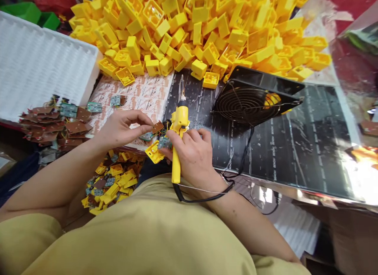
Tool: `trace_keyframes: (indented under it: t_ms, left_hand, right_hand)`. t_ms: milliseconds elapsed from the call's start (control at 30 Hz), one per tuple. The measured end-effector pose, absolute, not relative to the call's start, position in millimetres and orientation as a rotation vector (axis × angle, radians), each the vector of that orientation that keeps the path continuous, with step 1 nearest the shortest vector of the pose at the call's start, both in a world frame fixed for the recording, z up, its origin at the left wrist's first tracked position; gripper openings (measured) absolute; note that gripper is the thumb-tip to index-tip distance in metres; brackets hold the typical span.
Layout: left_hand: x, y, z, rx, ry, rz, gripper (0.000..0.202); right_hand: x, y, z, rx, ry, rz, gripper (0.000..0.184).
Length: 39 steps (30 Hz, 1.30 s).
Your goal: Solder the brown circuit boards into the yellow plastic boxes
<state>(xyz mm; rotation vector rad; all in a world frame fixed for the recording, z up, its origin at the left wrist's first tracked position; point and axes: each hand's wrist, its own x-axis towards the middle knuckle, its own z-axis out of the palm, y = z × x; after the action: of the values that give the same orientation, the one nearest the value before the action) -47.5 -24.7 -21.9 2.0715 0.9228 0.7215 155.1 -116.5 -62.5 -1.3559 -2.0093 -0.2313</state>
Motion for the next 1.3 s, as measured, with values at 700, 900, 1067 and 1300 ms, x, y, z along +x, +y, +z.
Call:
trace_keyframes:
  t_ms: [700,900,1067,1300]
  left_hand:
    - [-25.5,-6.3,-38.5,2.475,0.543,0.368,0.013]
    - [-20.9,-11.7,-27.5,2.450,0.666,0.220,0.012]
    - [-17.7,-12.0,-24.9,2.495,0.704,0.154,0.013]
    - [-15.0,-12.3,-24.7,2.580,0.723,0.102,0.017]
  right_hand:
    - [189.5,-94.8,-69.7,-1.270,-2.017,0.046,0.023]
    - [189.7,-95.1,-67.9,-1.237,-2.036,-0.047,0.022]
    - [197.0,-107.4,-42.9,-1.207,-1.978,-0.113,0.030]
    - [212.2,-162.4,-7.6,-1.318,-1.927,-0.180,0.059]
